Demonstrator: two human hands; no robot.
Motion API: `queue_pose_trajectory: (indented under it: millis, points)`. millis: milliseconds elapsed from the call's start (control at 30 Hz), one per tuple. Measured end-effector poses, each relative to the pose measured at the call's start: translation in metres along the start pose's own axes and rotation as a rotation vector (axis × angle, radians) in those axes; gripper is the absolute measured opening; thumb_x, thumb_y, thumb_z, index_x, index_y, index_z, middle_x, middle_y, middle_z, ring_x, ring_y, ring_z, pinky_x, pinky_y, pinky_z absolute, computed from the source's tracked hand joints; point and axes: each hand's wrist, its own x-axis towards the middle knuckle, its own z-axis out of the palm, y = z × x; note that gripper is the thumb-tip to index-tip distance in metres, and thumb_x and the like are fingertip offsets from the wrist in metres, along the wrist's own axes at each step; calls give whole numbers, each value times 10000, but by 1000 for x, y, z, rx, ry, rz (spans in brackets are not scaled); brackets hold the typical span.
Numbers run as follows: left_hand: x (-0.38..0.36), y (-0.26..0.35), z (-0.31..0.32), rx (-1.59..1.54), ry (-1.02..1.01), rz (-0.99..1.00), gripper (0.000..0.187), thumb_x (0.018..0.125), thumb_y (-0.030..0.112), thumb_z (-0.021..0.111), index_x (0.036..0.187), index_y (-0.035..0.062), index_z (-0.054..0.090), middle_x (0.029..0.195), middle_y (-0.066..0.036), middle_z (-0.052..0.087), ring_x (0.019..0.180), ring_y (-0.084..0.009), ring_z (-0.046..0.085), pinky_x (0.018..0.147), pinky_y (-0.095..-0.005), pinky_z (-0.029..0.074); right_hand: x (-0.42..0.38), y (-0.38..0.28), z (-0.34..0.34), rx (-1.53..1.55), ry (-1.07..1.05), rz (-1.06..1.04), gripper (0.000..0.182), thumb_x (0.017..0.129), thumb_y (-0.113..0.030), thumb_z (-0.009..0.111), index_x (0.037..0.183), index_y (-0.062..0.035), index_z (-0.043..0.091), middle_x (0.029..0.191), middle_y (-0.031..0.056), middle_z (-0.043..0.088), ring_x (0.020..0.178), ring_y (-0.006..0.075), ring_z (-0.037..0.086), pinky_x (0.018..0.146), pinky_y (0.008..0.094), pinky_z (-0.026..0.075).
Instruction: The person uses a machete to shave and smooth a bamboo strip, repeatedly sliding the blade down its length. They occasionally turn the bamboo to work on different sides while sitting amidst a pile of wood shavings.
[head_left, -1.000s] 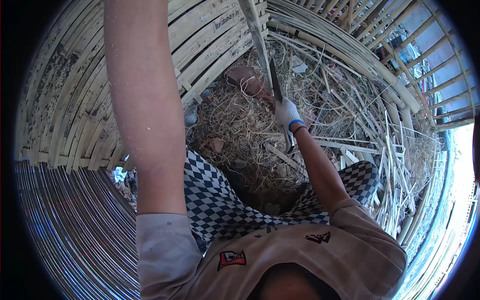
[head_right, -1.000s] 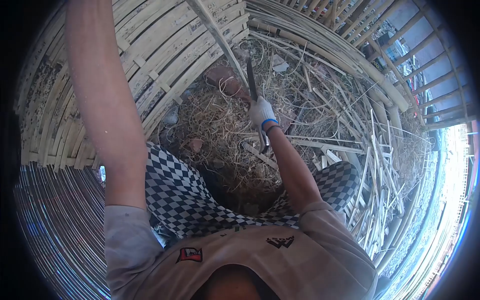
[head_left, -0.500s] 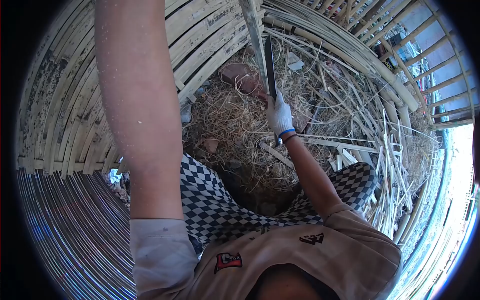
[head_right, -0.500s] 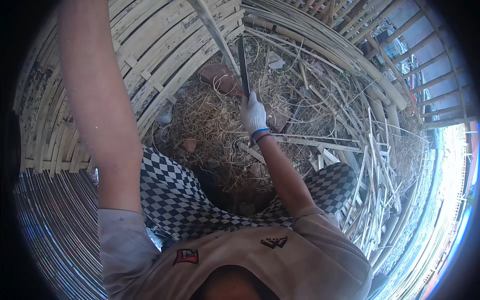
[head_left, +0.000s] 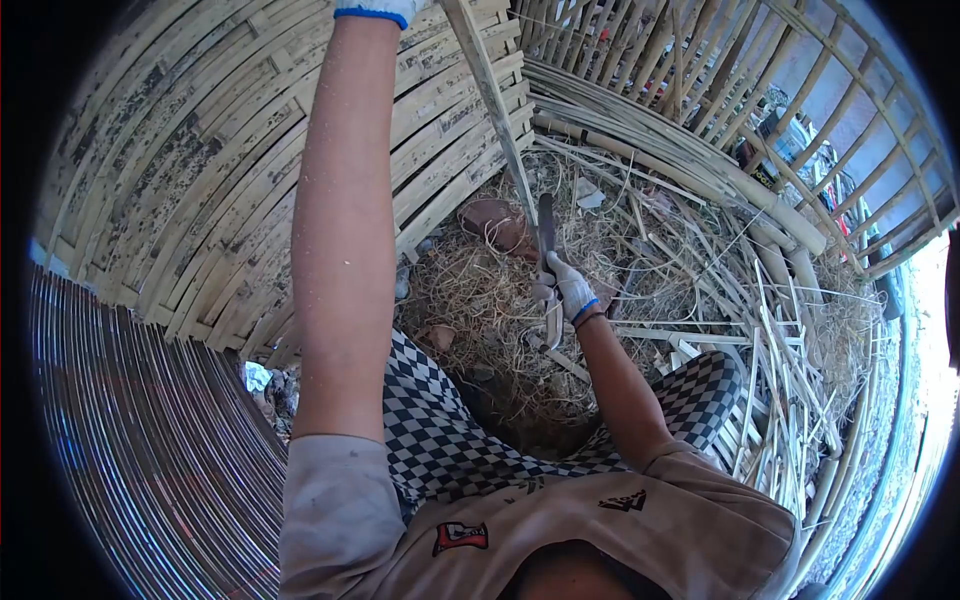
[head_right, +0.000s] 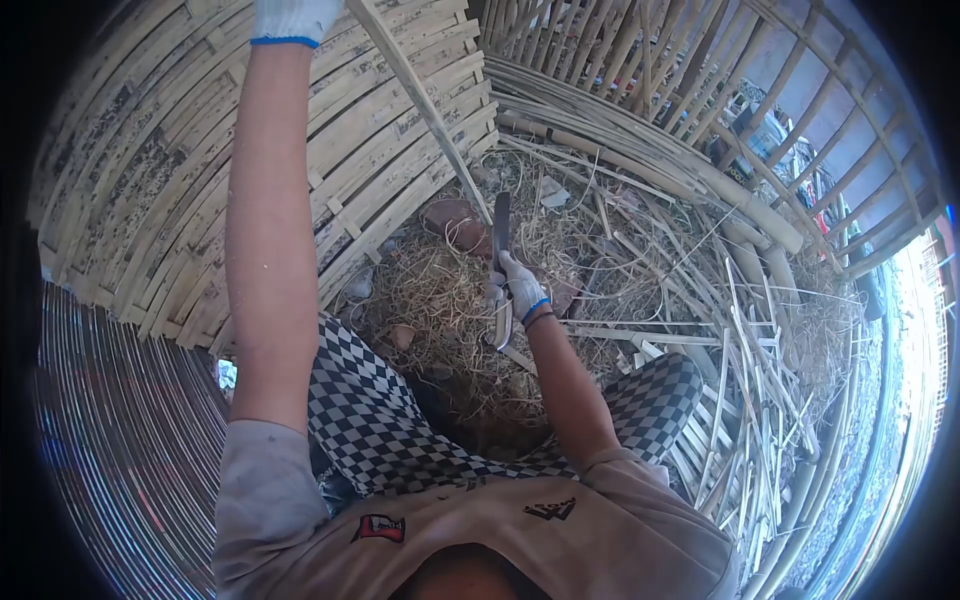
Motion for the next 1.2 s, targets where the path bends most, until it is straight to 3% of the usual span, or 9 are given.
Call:
queue_pose_trajectory:
  millis: [133, 233, 333, 433, 533, 567, 767, 1000, 1200]
  points:
    - [-11, 6, 11, 15, 58, -11, 609, 1025, 719, 307, 714, 198, 361, 540, 72, 243, 391, -96, 217, 348, -285, 165, -49, -39, 97, 158, -173, 1, 316, 1079, -420, 517, 964, -128, 558, 623, -12, 495, 405, 144, 450, 391, 315, 408]
    - [-12, 4, 12, -9, 84, -25, 607, 1023, 717, 315, 717, 195, 364, 541, 65, 255, 388, -103, 228, 348, -288, 178, -102, -77, 189, 73, -384, -129, 322, 1079, -425, 513, 957, -129, 553, 602, -7, 482, 382, 155, 431, 377, 315, 387]
    - [-19, 10, 19, 36, 128, -12, 599, 1033, 703, 314, 719, 196, 367, 538, 64, 261, 384, -105, 236, 348, -289, 184, -124, -92, 237, -82, -372, -213, 350, 1094, -460, 450, 999, -137, 542, 585, -25, 421, 376, 145, 389, 384, 327, 361]
    - [-22, 16, 3, -505, -183, -186, 595, 1043, 688, 318, 717, 194, 376, 531, 57, 271, 380, -109, 241, 346, -292, 191, -126, -79, 233, -41, -335, -213, 342, 1094, -452, 456, 970, -141, 526, 585, -26, 410, 382, 148, 391, 387, 327, 356]
    - [-33, 19, 22, 9, 157, 5, 594, 1050, 677, 323, 714, 190, 387, 523, 48, 277, 376, -114, 243, 342, -297, 195, -121, -67, 222, 119, -358, -124, 335, 1093, -449, 463, 954, -150, 517, 575, -24, 408, 378, 157, 398, 391, 335, 362]
    - [-34, 19, 24, 1, 163, 10, 601, 1049, 677, 326, 711, 186, 393, 517, 44, 278, 374, -118, 246, 341, -299, 197, -125, -69, 225, 104, -386, -128, 345, 1087, -465, 467, 953, -152, 520, 573, -18, 413, 382, 170, 412, 399, 338, 372]
    - [-33, 11, 34, -50, 69, -17, 617, 1025, 706, 363, 704, 180, 396, 513, 46, 268, 367, -118, 244, 337, -297, 199, -190, -107, 295, -132, -523, -325, 330, 1074, -449, 507, 1003, -128, 537, 577, 1, 444, 376, 185, 452, 364, 346, 402]
    - [-39, 13, 34, -78, 8, -32, 641, 982, 748, 403, 687, 179, 397, 510, 50, 264, 362, -113, 237, 328, -288, 191, -166, -93, 259, 165, -477, -133, 339, 1108, -435, 425, 967, -144, 526, 575, -41, 412, 341, 137, 369, 376, 354, 344]
    - [-36, 2, 52, -77, -79, -49, 647, 968, 759, 415, 687, 176, 406, 508, 52, 268, 362, -106, 239, 326, -281, 191, -216, -118, 301, -29, -536, -336, 370, 1110, -437, 417, 952, -120, 524, 564, -48, 434, 330, 128, 388, 351, 343, 332]
